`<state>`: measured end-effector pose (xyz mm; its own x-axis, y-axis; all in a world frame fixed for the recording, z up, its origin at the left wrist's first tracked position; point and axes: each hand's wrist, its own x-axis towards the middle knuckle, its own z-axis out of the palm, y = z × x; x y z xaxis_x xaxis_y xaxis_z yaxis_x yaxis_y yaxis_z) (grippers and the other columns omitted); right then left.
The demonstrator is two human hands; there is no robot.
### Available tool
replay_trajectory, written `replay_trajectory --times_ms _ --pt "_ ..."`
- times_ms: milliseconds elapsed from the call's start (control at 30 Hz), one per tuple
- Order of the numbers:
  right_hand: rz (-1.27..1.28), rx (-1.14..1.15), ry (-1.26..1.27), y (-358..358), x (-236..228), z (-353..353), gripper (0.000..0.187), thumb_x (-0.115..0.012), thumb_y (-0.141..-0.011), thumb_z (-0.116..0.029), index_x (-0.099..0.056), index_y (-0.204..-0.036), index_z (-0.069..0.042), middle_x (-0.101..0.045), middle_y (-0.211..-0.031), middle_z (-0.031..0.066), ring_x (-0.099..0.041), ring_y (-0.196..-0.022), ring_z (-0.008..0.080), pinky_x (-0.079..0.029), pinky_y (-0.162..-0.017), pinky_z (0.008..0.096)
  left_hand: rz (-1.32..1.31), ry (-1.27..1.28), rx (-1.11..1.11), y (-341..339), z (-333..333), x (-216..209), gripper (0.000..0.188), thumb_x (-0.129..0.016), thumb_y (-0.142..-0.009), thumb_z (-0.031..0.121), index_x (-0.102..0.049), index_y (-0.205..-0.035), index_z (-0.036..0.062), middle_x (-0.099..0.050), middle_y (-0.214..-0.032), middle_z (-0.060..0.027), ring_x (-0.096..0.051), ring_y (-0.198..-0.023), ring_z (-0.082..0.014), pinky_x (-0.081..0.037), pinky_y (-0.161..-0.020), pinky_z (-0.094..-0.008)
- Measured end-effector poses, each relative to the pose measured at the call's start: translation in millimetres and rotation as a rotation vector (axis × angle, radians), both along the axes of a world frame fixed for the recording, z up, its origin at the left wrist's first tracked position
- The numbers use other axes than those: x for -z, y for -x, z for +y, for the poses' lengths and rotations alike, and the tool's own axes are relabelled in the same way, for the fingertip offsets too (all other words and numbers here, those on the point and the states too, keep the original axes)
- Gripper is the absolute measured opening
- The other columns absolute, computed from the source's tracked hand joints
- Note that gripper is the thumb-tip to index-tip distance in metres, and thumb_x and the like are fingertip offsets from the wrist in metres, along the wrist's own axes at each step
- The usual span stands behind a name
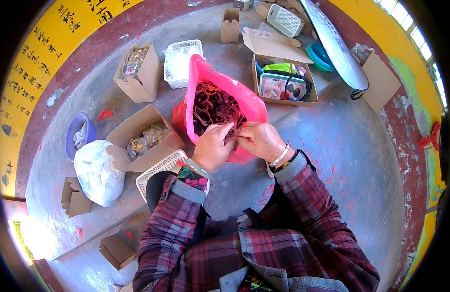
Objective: The person sits on the floor and sorts through a pile of tangled elastic bands in a pink plastic bag. They pick out individual bands, untangle them, and place them into a white plastic basket. The person continues this process, occasionally picking up a small plastic bag to place the sorted bands inside.
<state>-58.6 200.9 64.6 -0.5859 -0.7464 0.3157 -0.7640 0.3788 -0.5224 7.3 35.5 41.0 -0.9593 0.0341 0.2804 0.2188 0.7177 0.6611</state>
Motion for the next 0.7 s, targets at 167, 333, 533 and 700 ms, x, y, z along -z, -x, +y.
replay_trajectory --times_ms 167,333,533,700 --pt "-0.030 -0.116 0.113 -4 -9 -3 0.017 -0.057 -0.073 -0.020 -0.061 -0.067 -0.005 -0.056 -0.069 0.0103 -0.056 -0.065 0.0312 -0.045 -0.056 0.0405 0.080 -0.183 0.129 4 1 11 0.048 -0.064 -0.071 0.013 -0.051 -0.115 0.0010 -0.061 -0.103 -0.0135 -0.056 -0.098 -0.0270 -0.044 -0.085 -0.0339" --pt "-0.101 -0.124 0.114 -7 -11 -1 0.017 -0.059 -0.074 -0.021 -0.062 -0.070 -0.005 -0.056 -0.067 0.0108 -0.056 -0.063 0.0309 -0.045 -0.054 0.0391 -0.328 -0.562 0.214 3 3 5 0.037 -0.064 -0.074 0.008 -0.054 -0.109 0.0031 -0.060 -0.094 -0.0054 -0.056 -0.085 -0.0120 -0.045 -0.076 -0.0266" --pt "-0.169 -0.119 0.155 -8 -12 -2 0.017 -0.060 -0.074 -0.021 -0.062 -0.069 -0.005 -0.057 -0.067 0.0118 -0.056 -0.062 0.0312 -0.044 -0.053 0.0389 -0.356 -0.563 0.179 3 3 7 0.026 -0.065 -0.074 0.004 -0.056 -0.099 0.0031 -0.058 -0.084 0.0003 -0.051 -0.077 -0.0067 -0.045 -0.069 -0.0245" --pt "-0.135 -0.122 0.123 -9 -12 -3 0.017 -0.059 -0.074 -0.021 -0.063 -0.068 -0.006 -0.057 -0.067 0.0120 -0.056 -0.062 0.0309 -0.044 -0.054 0.0388 -0.320 -0.603 0.135 0 5 5 0.025 -0.066 -0.073 0.004 -0.057 -0.096 0.0026 -0.061 -0.086 -0.0021 -0.055 -0.077 -0.0085 -0.046 -0.069 -0.0263"
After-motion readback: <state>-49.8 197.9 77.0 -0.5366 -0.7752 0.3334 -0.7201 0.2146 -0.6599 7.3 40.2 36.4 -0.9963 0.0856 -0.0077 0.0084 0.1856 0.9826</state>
